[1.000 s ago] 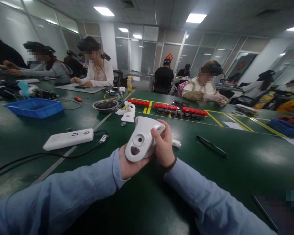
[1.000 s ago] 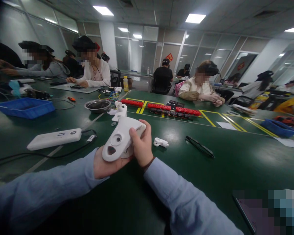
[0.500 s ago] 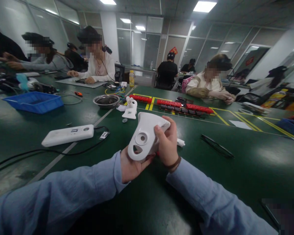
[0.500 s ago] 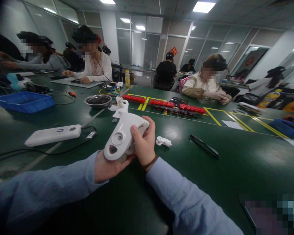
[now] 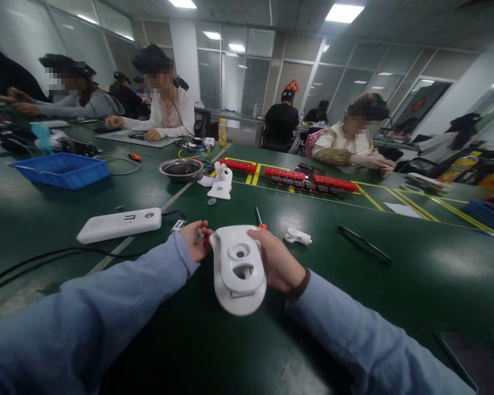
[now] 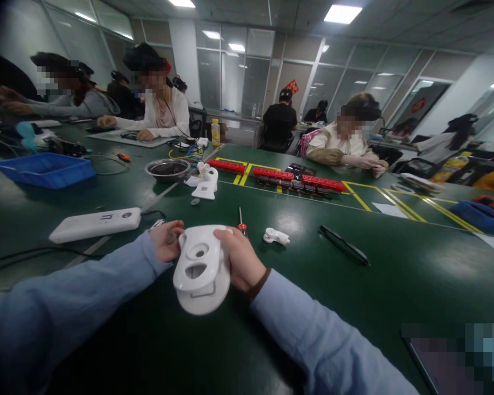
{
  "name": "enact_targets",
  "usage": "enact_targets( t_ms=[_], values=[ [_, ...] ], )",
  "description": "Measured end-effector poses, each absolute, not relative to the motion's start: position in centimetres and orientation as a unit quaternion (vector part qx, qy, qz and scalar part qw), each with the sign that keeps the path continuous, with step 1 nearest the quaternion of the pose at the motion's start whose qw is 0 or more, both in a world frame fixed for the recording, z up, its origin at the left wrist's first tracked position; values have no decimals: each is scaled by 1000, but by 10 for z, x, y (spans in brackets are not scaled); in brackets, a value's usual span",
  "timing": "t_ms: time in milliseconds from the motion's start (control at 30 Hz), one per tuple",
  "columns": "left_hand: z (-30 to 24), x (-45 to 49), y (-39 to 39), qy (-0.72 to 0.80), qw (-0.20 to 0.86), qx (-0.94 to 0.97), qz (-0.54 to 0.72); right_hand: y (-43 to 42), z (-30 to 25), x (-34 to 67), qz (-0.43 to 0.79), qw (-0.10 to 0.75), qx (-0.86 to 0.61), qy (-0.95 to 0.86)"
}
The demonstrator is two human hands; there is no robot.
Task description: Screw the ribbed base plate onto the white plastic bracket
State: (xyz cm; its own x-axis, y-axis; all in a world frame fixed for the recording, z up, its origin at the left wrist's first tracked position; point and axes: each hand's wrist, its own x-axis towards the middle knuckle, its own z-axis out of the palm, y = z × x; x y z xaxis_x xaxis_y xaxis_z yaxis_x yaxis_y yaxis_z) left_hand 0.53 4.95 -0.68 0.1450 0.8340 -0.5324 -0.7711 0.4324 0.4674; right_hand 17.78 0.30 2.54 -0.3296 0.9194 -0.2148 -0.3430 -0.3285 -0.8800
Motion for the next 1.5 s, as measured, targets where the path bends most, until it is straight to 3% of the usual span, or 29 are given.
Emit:
enact_targets(
  t_ms=[233,400,567,667,767,867,1000,1267,1367,1500],
  values=[
    [2,-11,50,427,726,100,530,2,-12,163,642,418,-478,-429],
    [-4,-6,48,445,723,201,490,8,-1,176,515,356,-561,-541],
    [-6,-10,47,463,687,336,449,6,49,200,144,167,-622,-751],
    [-3,-22,41,469,628,473,403,20,68,230,41,128,-628,-767],
    [-3,-32,29,466,479,689,282,44,57,265,70,101,-640,-759],
    [-8,-29,15,467,335,788,220,65,30,287,118,98,-654,-741],
    [-13,-11,5,515,193,808,211,82,2,289,164,182,-651,-718],
    [-13,4,11,504,186,828,158,74,-19,250,287,451,-549,-643],
    [-11,7,16,508,178,834,117,63,-25,234,341,481,-496,-637],
    [0,14,21,507,163,846,-20,61,-31,227,410,452,-445,-656]
  ],
)
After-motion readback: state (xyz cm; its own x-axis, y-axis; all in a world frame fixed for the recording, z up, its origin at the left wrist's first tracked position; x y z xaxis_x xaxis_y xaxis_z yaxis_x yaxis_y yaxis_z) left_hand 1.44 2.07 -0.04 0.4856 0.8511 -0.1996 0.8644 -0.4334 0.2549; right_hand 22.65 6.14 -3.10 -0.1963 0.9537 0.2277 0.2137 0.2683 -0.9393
